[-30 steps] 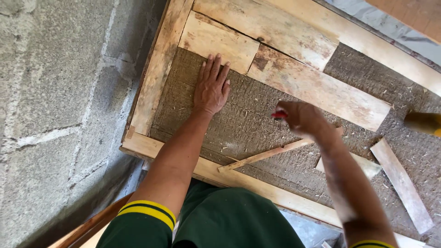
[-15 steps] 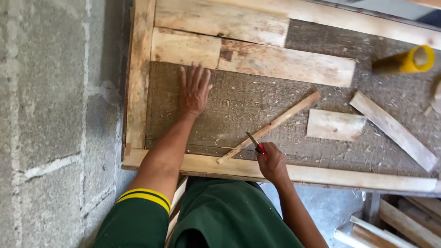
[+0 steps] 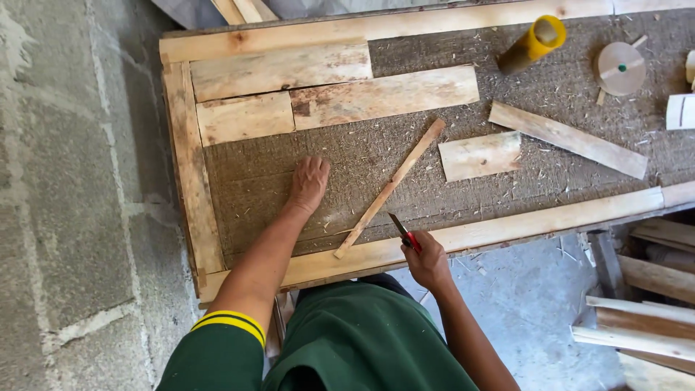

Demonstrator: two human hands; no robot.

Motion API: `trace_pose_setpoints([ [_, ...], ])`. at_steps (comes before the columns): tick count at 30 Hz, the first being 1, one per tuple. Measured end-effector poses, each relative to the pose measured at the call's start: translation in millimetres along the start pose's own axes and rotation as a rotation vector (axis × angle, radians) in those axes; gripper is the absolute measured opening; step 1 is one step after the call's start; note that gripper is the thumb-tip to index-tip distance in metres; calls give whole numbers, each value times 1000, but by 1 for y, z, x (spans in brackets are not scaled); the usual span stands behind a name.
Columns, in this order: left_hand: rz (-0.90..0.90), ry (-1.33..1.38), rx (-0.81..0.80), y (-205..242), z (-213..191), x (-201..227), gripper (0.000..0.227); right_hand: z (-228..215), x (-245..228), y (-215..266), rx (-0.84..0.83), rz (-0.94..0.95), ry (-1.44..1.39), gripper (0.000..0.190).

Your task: Fitting and cutting thin wood strips onto a frame to create a wooden panel.

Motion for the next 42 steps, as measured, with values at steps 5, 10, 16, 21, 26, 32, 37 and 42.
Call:
trace_pose_setpoints([
  [5,-181,114,-92,1,-10,20,16,17,34,20,51,81,-98,20],
  [10,-654,973,-237,21,-30,82,7,36,65,21,64,270,-302,22],
  [16,-468,1200,-142,66,-58,137,8,33,87,11,116,425,-594,18],
  [21,-504,1044,-217,104,-58,127,41,-3,118,-22,233,427,-581,20],
  [26,-452,939,-129,109,-96,132,40,-90,140,-63,328,428,-377,18],
  [32,-447,876,88,88,-102,176,33,-201,244,-152,498,196,-154,15],
  [37,-630,727,99,52,-80,241,29,-308,305,-249,518,129,56,15],
  [42,-856,650,86,21,-74,306,22,-377,360,-347,498,-20,358,43],
])
Point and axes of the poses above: each hand's wrist, its own y-axis away from the middle knuckle, its own z-axis out of the palm, x = y × z, the point moved 3 cm from there along -y, towards the middle knuckle
